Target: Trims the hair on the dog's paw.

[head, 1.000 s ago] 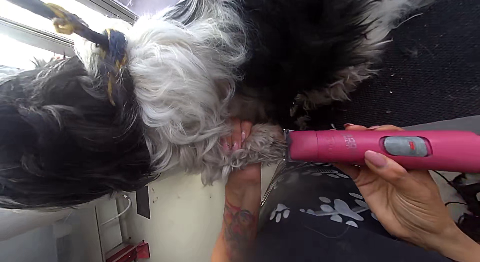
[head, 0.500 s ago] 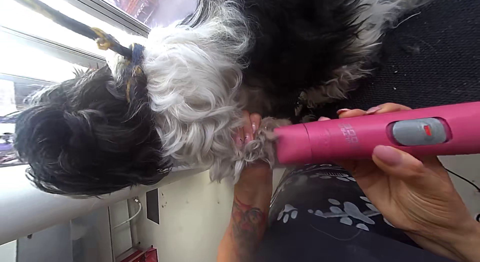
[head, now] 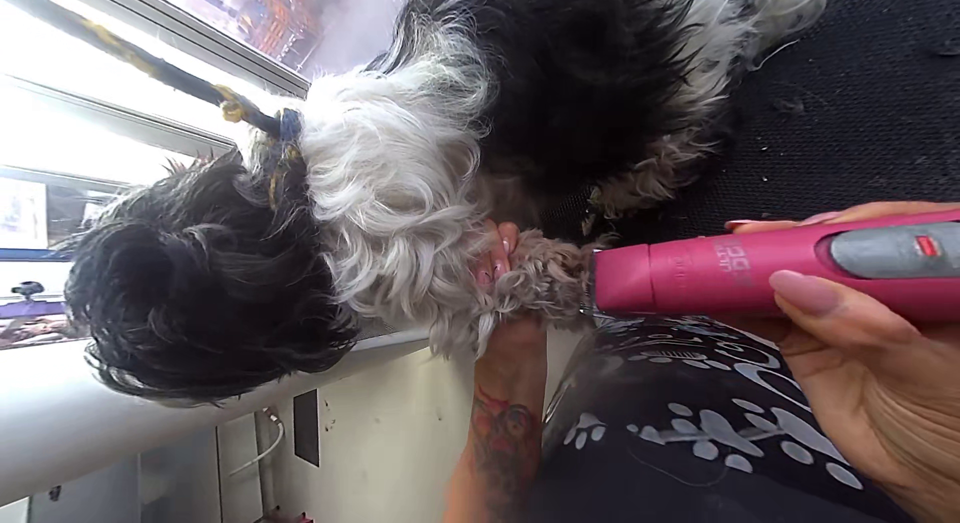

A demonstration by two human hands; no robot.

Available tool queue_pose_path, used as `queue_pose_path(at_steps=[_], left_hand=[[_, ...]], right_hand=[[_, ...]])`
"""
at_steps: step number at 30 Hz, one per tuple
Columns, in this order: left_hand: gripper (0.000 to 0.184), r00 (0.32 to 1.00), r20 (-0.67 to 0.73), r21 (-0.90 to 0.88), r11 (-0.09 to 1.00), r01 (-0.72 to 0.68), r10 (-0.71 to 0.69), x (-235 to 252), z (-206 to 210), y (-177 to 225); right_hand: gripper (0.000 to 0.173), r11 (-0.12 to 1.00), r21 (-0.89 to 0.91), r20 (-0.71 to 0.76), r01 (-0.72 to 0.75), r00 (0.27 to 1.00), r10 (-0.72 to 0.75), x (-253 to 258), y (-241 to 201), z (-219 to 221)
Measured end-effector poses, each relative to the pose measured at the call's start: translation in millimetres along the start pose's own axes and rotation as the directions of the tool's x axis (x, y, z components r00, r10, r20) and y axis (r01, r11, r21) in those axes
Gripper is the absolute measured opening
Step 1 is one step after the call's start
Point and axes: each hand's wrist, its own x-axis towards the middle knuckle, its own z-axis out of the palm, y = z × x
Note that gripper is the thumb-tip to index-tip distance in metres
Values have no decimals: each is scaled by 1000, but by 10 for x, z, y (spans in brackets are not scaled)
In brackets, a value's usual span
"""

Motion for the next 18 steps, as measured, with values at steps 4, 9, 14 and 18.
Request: queue_pose_path(at_steps=[4,9,14,18], left_hand=[[21,842,537,72,997,18,-54,147,-604,72],[24,973,225,107,991,-78,52,-87,-574,76],[24,977,184,172,975,-138,106,-97,-910,156],[23,974,212,214,969,-128,82,-108,-907,157]], right_hand=[[52,998,-46,15,41,999,-41,32,-13,163],[51,997,69,99,46,994,-53,104,35,246],[47,986,154,115,-62,992,44,99,43,68],[48,995,65,69,-72,995,68,91,41,75]])
